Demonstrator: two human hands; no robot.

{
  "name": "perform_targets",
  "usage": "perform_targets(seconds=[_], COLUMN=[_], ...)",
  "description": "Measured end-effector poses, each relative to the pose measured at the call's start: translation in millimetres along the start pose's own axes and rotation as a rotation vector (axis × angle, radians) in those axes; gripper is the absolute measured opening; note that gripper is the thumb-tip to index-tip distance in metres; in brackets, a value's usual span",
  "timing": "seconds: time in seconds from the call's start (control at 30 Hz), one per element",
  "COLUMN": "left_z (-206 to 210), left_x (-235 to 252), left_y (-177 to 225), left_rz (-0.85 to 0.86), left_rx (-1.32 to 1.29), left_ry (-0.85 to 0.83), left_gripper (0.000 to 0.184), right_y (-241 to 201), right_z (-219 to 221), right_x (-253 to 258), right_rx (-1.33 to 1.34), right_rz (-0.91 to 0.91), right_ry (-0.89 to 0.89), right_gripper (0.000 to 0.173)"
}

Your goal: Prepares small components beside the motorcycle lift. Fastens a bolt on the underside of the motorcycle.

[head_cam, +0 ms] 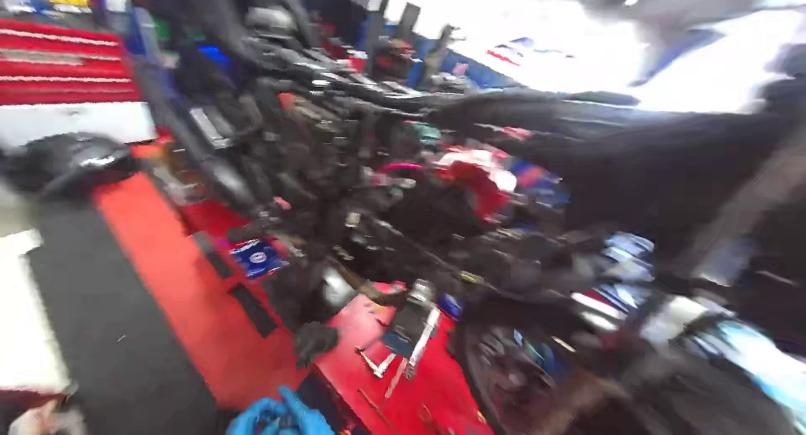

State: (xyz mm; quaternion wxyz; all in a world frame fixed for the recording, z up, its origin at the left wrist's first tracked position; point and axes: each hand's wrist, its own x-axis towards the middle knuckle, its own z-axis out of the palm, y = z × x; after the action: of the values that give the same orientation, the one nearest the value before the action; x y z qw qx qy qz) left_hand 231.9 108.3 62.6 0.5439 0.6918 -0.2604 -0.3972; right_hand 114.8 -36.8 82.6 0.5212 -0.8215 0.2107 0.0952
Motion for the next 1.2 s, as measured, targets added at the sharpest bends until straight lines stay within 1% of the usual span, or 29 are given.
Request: perform_targets(seconds=[0.07,0.1,0.23,0.3,0.33,0.37,0.4,0.5,0.53,0.57,0.67,0.7,0.73,0.8,0.83,0.87,0.9,0.97,1.0,1.03,1.07,1.1,1.13,1.17,1.2], left_z=[-27.7,-41.7,-104.0,-148.0,-182.5,-221.6,-262.7,-402.1,-443.7,-481.2,-577.7,-608.1,-638.1,-697.5,-725.4,-752.9,-781.6,-841.9,-873.0,-904.7,-935.2,-964.4,-997.5,-1025.3,-1047.5], left_x=[17.6,32.3,119.5,161.0,185.3,206.0,223.4,264.5,273.9,282.8,303.5,308.0,311.4,318.9,324.2,330.7,338.4,356.8,367.1,378.6,389.7,400.5,415.9,430.4,441.2], left_y=[-3.0,-7.3,-35.8,-47.1,-46.8,-46.2,-44.3,-24.7,-16.0,-7.9,13.6,18.3,19.4,14.9,11.7,8.4,5.9,2.0,0.1,-5.0,-13.3,-19.5,-17.8,-14.0,-9.2], left_rz=[-0.047,-0.049,-0.03,-0.044,-0.024,0.003,0.038,0.115,0.123,0.129,0.136,0.137,0.126,0.054,0.031,0.026,0.031,0.078,0.093,0.107,0.104,0.065,0.009,-0.033,-0.063], left_rx=[-0.095,-0.144,-0.431,-0.579,-0.594,-0.559,-0.464,0.13,0.218,0.188,-0.278,-0.352,-0.317,0.021,0.162,0.192,0.104,-0.237,-0.351,-0.363,-0.265,-0.085,0.104,0.236,0.281], left_ry=[0.092,0.112,0.107,0.072,0.053,0.025,-0.016,-0.139,-0.135,-0.082,0.192,0.273,0.338,0.426,0.468,0.534,0.624,0.81,0.882,0.934,0.959,0.963,0.959,0.964,0.979], left_gripper=[0.021,0.02,0.02,0.02,0.021,0.021,0.021,0.023,0.023,0.022,0.018,0.018,0.018,0.022,0.023,0.023,0.022,0.02,0.021,0.022,0.021,0.021,0.021,0.021,0.02], right_y=[-20.1,-24.3,-28.7,-44.4,-61.5,-81.4,-103.4,-183.4,-210.1,-237.4,-320.8,-347.5,-371.9,-411.9,-428.0,-442.8,-457.7,-490.7,-509.6,-529.1,-547.6,-566.1,-589.4,-610.9,-628.5], right_z=[4.3,8.0,33.9,52.5,59.4,67.1,72.5,83.4,89.8,97.1,117.3,121.9,126.7,141.2,152.2,164.8,178.1,207.0,221.3,234.2,244.8,252.2,256.3,259.6,263.5], right_x=[38.9,60.2,160.4,214.5,250.8,286.3,319.2,420.0,452.7,484.2,575.7,607.1,638.6,703.7,735.1,765.7,797.3,863.9,899.5,936.6,972.8,1008.1,1047.9,1082.3,1107.9], right_rx=[-0.011,0.0,0.175,0.254,0.262,0.244,0.197,-0.064,-0.099,-0.085,0.006,-0.027,-0.108,-0.332,-0.409,-0.422,-0.368,-0.183,-0.154,-0.191,-0.274,-0.383,-0.497,-0.575,-0.593], right_rz=[0.021,0.024,0.032,0.037,0.02,0.003,0.003,0.103,0.128,0.125,0.02,-0.012,-0.025,-0.051,-0.076,-0.12,-0.19,-0.351,-0.399,-0.421,-0.427,-0.423,-0.439,-0.457,-0.468], right_ry=[-0.035,-0.027,0.152,0.252,0.283,0.292,0.277,0.097,0.057,0.05,0.035,-0.019,-0.096,-0.256,-0.307,-0.336,-0.349,-0.394,-0.438,-0.492,-0.558,-0.628,-0.686,-0.732,-0.763], right_gripper=[0.065,0.065,0.063,0.06,0.06,0.059,0.059,0.063,0.064,0.064,0.064,0.065,0.065,0.066,0.066,0.066,0.065,0.064,0.064,0.065,0.066,0.067,0.068,0.068,0.068])
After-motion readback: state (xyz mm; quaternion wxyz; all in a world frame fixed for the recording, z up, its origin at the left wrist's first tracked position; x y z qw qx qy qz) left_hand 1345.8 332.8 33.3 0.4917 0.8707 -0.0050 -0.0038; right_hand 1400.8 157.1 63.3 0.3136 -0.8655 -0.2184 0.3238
